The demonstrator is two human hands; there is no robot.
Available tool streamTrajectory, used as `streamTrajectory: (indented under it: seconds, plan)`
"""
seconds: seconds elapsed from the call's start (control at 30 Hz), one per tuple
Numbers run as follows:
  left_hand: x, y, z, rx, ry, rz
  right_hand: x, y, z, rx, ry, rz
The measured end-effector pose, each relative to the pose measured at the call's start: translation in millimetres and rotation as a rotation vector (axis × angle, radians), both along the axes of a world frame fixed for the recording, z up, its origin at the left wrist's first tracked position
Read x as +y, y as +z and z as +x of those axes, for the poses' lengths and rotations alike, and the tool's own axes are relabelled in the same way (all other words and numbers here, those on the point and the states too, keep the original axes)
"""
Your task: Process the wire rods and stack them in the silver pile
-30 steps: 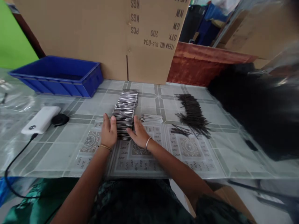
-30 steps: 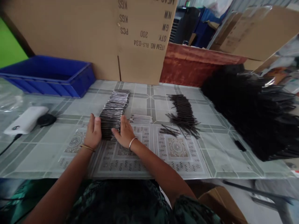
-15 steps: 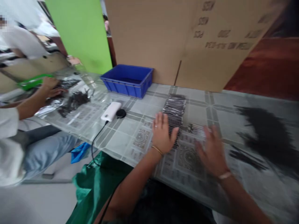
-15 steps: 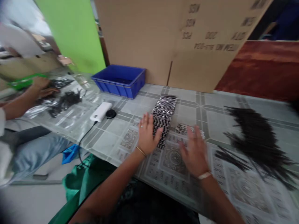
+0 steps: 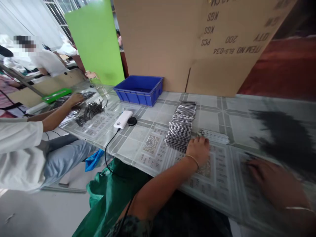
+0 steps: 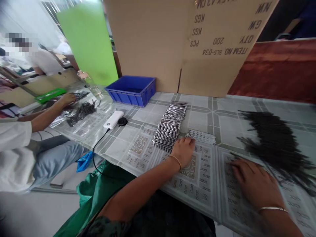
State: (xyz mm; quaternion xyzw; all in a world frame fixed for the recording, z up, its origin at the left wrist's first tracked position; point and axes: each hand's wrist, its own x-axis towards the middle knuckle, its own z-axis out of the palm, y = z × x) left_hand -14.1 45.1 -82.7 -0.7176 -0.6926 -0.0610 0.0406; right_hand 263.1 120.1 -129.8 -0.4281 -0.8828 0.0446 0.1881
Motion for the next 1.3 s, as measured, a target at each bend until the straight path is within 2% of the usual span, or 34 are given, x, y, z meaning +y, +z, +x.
streamTrajectory:
  seconds: [0.1,0.17,0.23,0.4,0.53,0.67,0.8,0.9,1.0,1.13,1.3]
  plan:
    - [6.0,7.8,-0.7,0.037,0.052,-0.023,8.2,9.2,4.5,-0.051,-0.075,0.064]
    - [9.8,11.9,-0.9,0.032,0.054,-0.056,15.7,16.6,6.2,0.035,-0.121,0.088]
    - [14.8,13.3,-2.1,0.012,0.011,-0.055,25.9,22.9,8.2,0.137,-0.075,0.040]
    - [26.8,11.8,-6.0,0.000,-0.067,-0.058,46.6,31.7,14.7,0.202,-0.053,-0.043]
    - [28.1,13.1,-4.7,0.086,-0.085,-0.089,51.4,33.3,15.3,0.379,-0.065,-0.103]
    - [26.7,10.7,-3.3,0.164,-0.106,-0.070,59.9,32.7,16.3,0.444,-0.037,-0.224]
    - [21.1,11.4,-3.2,0.161,-0.117,-0.030,70.4,34.9,19.5,0.579,-0.044,-0.379]
    - [11.4,15.1,-1.7,0.118,-0.118,-0.007,75.3,38.0,20.7,0.606,-0.042,-0.472]
    - [-3.1,14.5,1.7,0.067,-0.143,-0.004,78.2,39.9,20.1,0.648,-0.094,-0.449]
    - [-21.5,3.7,6.0,-0.046,-0.167,-0.011,82.6,38.8,18.7,0.682,-0.128,-0.411]
    - [-29.0,-9.9,3.6,-0.204,-0.140,-0.020,92.3,38.2,19.4,0.631,-0.142,-0.376]
